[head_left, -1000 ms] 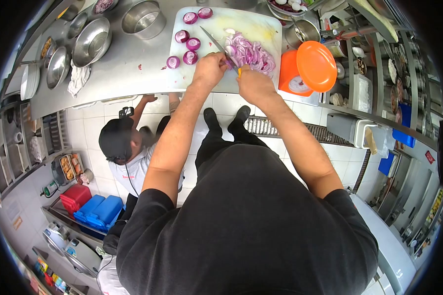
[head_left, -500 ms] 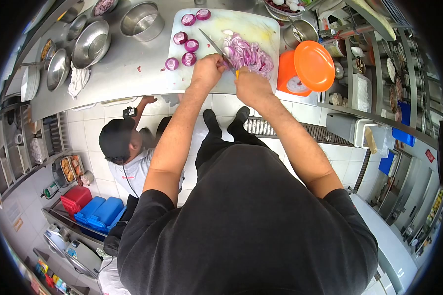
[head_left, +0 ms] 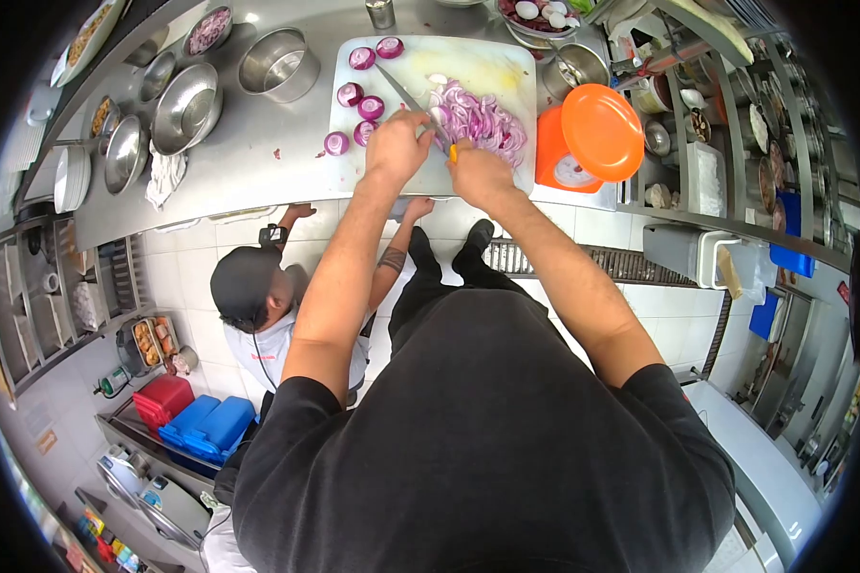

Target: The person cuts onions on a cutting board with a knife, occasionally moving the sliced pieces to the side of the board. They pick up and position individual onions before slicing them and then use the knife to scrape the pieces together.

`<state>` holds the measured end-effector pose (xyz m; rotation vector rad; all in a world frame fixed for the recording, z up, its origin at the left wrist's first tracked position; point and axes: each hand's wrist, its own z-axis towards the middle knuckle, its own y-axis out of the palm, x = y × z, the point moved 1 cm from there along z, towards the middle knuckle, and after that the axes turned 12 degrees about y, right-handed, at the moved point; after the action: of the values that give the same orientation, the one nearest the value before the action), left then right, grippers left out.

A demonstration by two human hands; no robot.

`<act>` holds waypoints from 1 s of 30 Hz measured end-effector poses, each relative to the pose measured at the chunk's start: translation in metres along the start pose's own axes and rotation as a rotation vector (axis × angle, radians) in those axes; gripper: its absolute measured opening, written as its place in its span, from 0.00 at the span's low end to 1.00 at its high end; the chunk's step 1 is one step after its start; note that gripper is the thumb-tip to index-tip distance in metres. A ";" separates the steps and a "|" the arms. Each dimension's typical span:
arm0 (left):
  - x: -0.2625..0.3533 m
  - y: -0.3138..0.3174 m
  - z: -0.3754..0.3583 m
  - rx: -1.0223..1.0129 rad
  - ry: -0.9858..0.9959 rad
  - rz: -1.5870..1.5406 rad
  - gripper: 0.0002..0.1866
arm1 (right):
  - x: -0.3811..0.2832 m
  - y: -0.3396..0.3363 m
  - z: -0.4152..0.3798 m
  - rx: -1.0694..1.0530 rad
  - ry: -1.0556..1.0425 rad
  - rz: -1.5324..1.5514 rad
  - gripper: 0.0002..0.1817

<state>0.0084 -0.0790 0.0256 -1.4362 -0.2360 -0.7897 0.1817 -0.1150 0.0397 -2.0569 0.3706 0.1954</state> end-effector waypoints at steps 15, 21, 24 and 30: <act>0.025 -0.003 0.113 -0.700 -0.003 0.366 0.28 | 0.005 0.009 0.005 -0.004 0.007 0.027 0.24; 0.013 -0.029 0.095 -0.264 -0.051 -0.012 0.29 | 0.009 -0.006 -0.003 -0.028 0.023 0.064 0.23; -0.006 -0.019 0.066 0.019 -0.058 -0.317 0.26 | 0.020 -0.012 -0.002 0.005 -0.002 0.058 0.22; -0.005 0.030 -0.028 0.107 0.077 0.081 0.24 | 0.019 -0.013 0.002 0.073 -0.029 0.034 0.23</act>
<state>0.0147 -0.1054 -0.0054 -1.3042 -0.1581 -0.7535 0.2036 -0.1106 0.0436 -1.9752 0.3896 0.2290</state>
